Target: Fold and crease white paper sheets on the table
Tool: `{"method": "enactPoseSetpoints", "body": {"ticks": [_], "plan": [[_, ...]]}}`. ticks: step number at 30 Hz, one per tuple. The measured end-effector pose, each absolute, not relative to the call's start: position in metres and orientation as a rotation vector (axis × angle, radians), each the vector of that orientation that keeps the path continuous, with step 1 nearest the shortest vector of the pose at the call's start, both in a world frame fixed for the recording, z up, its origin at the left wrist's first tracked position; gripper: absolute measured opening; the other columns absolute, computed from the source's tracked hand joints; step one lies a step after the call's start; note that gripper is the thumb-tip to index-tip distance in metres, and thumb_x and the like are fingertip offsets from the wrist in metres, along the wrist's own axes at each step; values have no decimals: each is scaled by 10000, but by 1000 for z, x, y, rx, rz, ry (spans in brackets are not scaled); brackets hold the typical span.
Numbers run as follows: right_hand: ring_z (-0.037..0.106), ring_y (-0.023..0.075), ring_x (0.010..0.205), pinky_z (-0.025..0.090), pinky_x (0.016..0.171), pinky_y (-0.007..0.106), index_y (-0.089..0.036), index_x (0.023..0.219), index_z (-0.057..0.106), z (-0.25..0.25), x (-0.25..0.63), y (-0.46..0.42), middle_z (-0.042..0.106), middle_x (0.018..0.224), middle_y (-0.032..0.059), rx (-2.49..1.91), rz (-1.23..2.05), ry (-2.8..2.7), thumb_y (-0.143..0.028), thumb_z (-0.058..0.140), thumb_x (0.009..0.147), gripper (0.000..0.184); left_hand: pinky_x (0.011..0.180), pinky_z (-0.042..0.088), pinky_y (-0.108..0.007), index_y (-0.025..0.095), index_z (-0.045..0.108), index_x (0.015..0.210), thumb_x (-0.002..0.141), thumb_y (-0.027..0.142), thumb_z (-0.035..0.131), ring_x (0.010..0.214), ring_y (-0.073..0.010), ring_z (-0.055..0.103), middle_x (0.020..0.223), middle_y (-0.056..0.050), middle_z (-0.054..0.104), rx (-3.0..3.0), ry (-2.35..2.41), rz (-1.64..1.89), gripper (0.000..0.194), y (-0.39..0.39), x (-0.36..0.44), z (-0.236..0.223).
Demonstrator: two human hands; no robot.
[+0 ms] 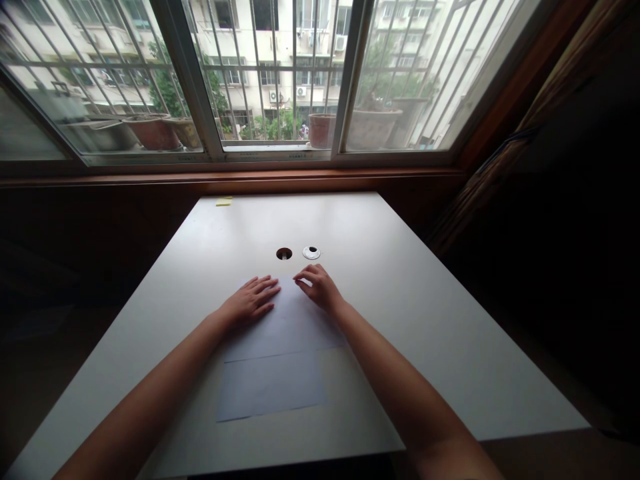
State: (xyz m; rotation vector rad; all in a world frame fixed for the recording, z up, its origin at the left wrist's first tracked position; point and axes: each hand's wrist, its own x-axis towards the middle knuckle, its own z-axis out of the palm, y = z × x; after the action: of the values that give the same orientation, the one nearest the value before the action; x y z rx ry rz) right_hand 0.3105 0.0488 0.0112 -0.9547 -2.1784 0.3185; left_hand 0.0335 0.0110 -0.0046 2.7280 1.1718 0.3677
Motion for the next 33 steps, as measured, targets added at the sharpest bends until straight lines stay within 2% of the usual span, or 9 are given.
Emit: {"method": "enactPoseSetpoints", "body": {"ticks": [7, 15, 20, 26, 33], "plan": [[599, 211, 936, 507, 847, 364, -268, 1042, 715, 37, 334, -26, 685, 1005, 80, -701, 453, -2468, -283, 649, 913, 145, 1230, 171, -446, 302, 441, 1482, 1009, 498, 398, 1479, -239, 279, 1565, -41, 389, 2708, 1206, 386, 514, 24, 32, -6], [582, 267, 1063, 474, 903, 426, -284, 1217, 648, 51, 348, -98, 671, 1171, 99, -711, 358, -2793, -431, 735, 816, 436, 1230, 171, -437, 296, 463, 1467, 998, 489, 430, 1473, -237, 295, 1545, -48, 421, 2706, 1192, 440, 508, 36, 30, -8], [549, 288, 1115, 427, 938, 440, -254, 1306, 581, 58, 338, -110, 654, 1213, 111, -711, 210, -2893, -356, 665, 878, 448, 1227, 172, -446, 292, 459, 1470, 999, 482, 431, 1470, -243, 302, 1545, -54, 419, 2711, 1183, 458, 509, 36, 30, -8], [545, 267, 1104, 415, 940, 414, -273, 1343, 544, 64, 329, -113, 649, 1229, 98, -645, 116, -2913, -226, 593, 909, 439, 1228, 155, -442, 284, 441, 1482, 1012, 477, 398, 1477, -238, 283, 1555, -51, 405, 2727, 1191, 425, 510, 34, 31, -5], [507, 303, 1200, 393, 1018, 473, -277, 1469, 442, 55, 337, -106, 589, 1358, 105, -639, 4, -2889, -231, 613, 893, 602, 1227, 158, -433, 290, 432, 1487, 1012, 477, 393, 1475, -237, 286, 1555, -46, 404, 2747, 1187, 426, 512, 36, 30, -7]]}}
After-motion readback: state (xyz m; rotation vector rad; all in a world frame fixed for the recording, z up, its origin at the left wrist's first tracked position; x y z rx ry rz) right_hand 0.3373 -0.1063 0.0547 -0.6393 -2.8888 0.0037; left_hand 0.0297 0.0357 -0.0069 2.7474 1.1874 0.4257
